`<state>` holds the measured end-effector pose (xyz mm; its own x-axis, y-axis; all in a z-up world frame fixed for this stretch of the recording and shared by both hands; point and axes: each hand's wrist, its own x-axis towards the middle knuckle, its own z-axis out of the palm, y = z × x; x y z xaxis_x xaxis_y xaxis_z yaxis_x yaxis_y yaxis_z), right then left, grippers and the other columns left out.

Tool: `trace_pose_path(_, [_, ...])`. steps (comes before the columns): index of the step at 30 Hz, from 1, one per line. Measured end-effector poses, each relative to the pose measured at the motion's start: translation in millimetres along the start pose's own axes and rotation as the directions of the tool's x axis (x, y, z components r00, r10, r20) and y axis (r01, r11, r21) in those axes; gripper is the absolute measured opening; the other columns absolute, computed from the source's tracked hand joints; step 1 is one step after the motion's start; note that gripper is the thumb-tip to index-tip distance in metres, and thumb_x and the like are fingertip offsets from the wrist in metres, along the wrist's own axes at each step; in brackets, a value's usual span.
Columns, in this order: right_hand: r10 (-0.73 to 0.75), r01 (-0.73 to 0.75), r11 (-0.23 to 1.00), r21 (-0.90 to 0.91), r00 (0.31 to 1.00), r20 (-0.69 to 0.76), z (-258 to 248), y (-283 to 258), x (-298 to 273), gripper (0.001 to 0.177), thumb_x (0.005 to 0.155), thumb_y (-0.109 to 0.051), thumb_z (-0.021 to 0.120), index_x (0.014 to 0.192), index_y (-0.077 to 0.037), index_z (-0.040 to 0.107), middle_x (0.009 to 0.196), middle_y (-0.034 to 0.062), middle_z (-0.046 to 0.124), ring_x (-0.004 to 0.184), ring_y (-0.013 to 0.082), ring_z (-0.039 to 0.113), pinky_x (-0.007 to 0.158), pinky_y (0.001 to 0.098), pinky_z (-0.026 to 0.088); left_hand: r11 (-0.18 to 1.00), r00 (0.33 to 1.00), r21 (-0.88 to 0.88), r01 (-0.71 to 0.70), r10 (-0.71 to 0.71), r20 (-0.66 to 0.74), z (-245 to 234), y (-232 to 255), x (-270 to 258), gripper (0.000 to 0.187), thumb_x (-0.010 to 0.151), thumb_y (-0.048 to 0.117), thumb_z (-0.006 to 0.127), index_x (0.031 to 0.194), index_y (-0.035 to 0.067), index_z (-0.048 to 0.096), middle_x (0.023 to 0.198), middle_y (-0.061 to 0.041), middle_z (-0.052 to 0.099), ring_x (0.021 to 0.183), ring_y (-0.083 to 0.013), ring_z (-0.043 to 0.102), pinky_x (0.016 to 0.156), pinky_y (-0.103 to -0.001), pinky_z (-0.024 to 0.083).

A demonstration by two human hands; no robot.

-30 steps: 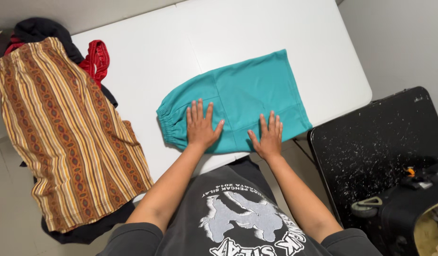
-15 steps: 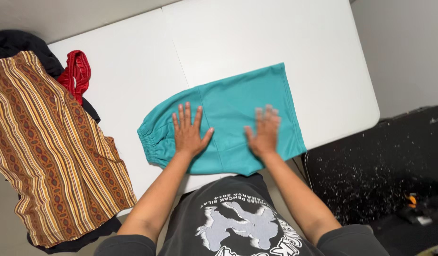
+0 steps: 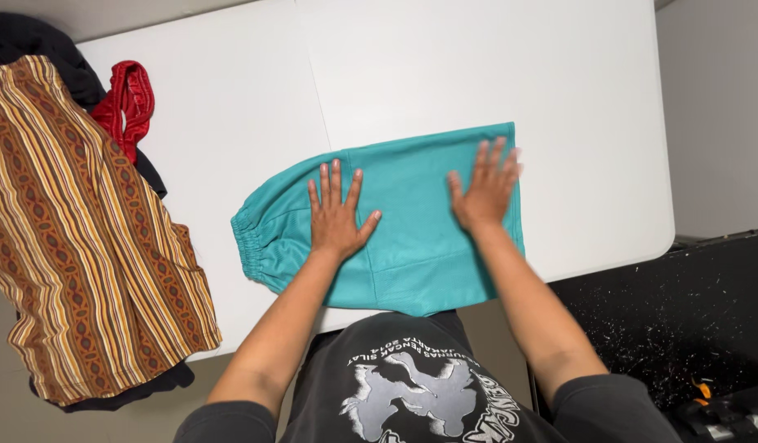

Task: The person folds a pair of teal shorts on a white table and places them into an open suitcase.

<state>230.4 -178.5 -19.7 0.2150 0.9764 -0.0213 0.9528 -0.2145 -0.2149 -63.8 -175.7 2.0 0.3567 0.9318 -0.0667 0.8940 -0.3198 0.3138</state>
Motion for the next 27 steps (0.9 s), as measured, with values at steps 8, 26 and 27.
trace_pose_path(8, [-0.269, 0.265, 0.962, 0.064, 0.961, 0.071, 20.6, -38.6, -7.5, 0.077, 0.099, -0.057, 0.057, 0.163, -0.023, 0.032, 0.171, 0.0162, 0.016, 0.157, 0.0416, 0.014, 0.126, 0.0596, 0.012, 0.997, 0.997, 0.033, 0.064, -0.065, 0.028, 0.4, -7.4, 5.4, 0.079, 0.097, 0.063, 0.052, 0.163, 0.028, 0.027, 0.172, -0.017, 0.006, 0.158, -0.0362, 0.001, 0.123, -0.064, -0.002])
trace_pose_path(26, [-0.031, 0.031, 0.999, -0.017, 0.999, -0.018, 32.9, -1.8, -153.0, 0.075, 0.102, -0.055, 0.05, 0.165, -0.022, 0.026, 0.172, 0.0188, 0.011, 0.158, 0.0438, 0.011, 0.125, 0.0598, 0.009, 0.994, 0.992, 0.037, -0.104, 0.101, 0.071, -9.5, -44.8, -89.3, 0.07, 0.101, 0.054, 0.046, 0.163, 0.028, 0.029, 0.172, -0.015, 0.008, 0.159, -0.0353, 0.005, 0.121, -0.067, -0.001])
trace_pose_path(27, [0.033, -0.033, 0.998, -0.055, 0.999, 0.01, 27.3, 23.0, -150.0, 0.075, 0.104, -0.056, 0.045, 0.166, -0.019, 0.024, 0.173, 0.0198, 0.008, 0.158, 0.0443, 0.006, 0.125, 0.0594, 0.005, 0.994, 0.992, 0.042, -0.102, 0.099, 0.072, -7.5, -44.5, -85.9, 0.07, 0.101, 0.055, 0.045, 0.163, 0.028, 0.029, 0.172, -0.015, 0.008, 0.158, -0.035, 0.005, 0.121, -0.067, -0.001])
